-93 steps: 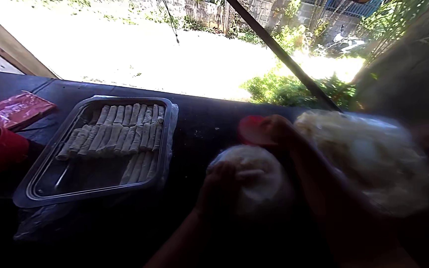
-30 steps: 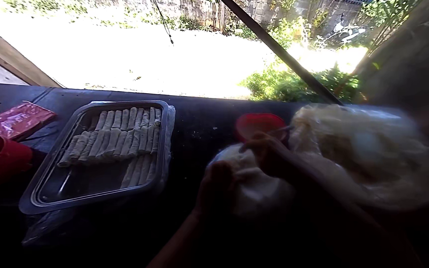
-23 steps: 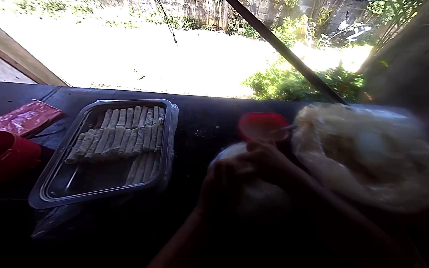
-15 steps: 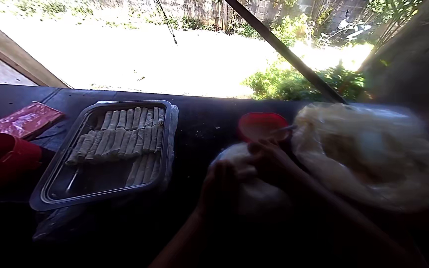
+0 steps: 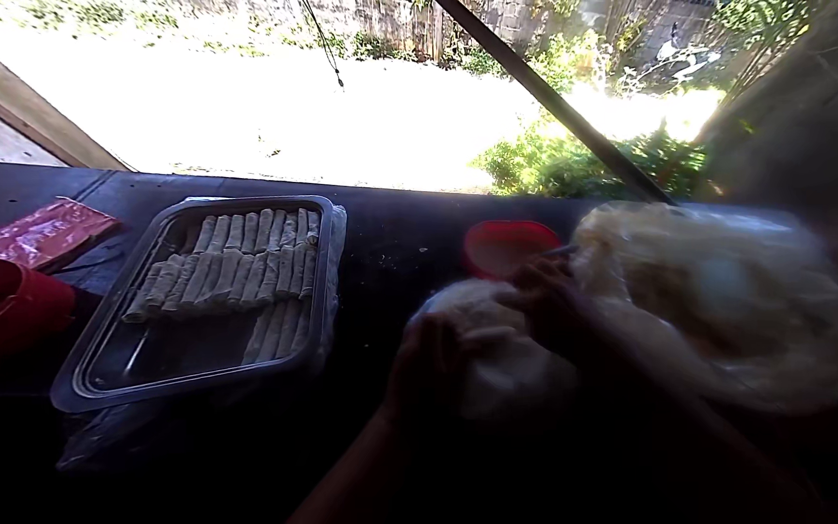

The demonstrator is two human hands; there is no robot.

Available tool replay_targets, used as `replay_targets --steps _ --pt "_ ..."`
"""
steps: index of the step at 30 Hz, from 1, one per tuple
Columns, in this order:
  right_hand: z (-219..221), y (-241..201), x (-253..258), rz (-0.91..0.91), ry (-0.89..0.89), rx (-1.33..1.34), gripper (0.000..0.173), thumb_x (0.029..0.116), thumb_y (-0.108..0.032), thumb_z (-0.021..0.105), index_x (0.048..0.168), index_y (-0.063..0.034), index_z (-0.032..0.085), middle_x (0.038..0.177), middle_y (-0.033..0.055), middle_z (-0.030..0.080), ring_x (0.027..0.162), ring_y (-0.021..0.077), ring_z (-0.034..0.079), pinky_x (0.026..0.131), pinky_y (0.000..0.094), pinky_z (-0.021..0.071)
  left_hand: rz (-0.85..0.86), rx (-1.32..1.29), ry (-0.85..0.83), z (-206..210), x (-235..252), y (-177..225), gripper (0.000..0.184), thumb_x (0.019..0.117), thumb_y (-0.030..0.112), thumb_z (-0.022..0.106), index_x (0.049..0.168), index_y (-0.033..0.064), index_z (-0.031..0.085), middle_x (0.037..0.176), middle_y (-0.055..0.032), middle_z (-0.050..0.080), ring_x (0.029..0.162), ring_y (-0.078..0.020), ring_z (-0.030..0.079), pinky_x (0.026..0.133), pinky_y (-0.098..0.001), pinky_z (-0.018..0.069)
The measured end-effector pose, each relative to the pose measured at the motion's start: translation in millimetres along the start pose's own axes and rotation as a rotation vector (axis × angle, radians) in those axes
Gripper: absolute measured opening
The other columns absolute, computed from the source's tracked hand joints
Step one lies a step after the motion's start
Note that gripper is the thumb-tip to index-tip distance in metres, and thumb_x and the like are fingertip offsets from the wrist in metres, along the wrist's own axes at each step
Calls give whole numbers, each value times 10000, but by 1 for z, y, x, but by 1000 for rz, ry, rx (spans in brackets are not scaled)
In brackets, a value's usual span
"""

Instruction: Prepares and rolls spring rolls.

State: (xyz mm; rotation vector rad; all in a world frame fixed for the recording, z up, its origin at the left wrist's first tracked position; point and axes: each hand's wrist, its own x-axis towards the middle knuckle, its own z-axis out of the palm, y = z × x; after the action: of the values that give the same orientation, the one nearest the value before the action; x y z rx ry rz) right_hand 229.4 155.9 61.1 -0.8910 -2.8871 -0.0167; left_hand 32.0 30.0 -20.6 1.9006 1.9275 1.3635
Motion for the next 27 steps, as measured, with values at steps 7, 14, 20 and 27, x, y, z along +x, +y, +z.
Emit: replay_targets --steps 7,14,20,27 --pt "1 4 -14 6 48 -60 445 963 -76 523 1207 -377 744 1106 9 667 1064 225 595 972 488 435 18 16 3 0 1 0 474 895 476 748 1077 58 619 962 -38 718 927 -140 702 860 -328 593" --pt "-1 3 -19 49 66 29 380 943 -116 507 1193 -263 753 1090 23 663 1081 225 602 954 462 480 20 16 -12 -1 2 -1 428 899 448 751 1064 71 633 968 -41 717 947 -158 700 876 -348 586" --pt "21 -10 -27 -51 74 342 257 1017 -366 590 1078 -193 771 1072 -19 731 1085 166 648 968 396 506 64 57 -11 -1 3 0 470 939 520 669 1034 61 649 960 -66 710 952 -189 696 893 -378 572" --pt "23 -8 -22 -10 -2 369 267 1033 -308 534 1079 -189 768 1114 -27 743 1124 170 652 978 435 487 285 184 -42 -5 9 0 362 1023 492 552 1094 168 697 1075 6 742 1057 -144 685 1062 -427 455"
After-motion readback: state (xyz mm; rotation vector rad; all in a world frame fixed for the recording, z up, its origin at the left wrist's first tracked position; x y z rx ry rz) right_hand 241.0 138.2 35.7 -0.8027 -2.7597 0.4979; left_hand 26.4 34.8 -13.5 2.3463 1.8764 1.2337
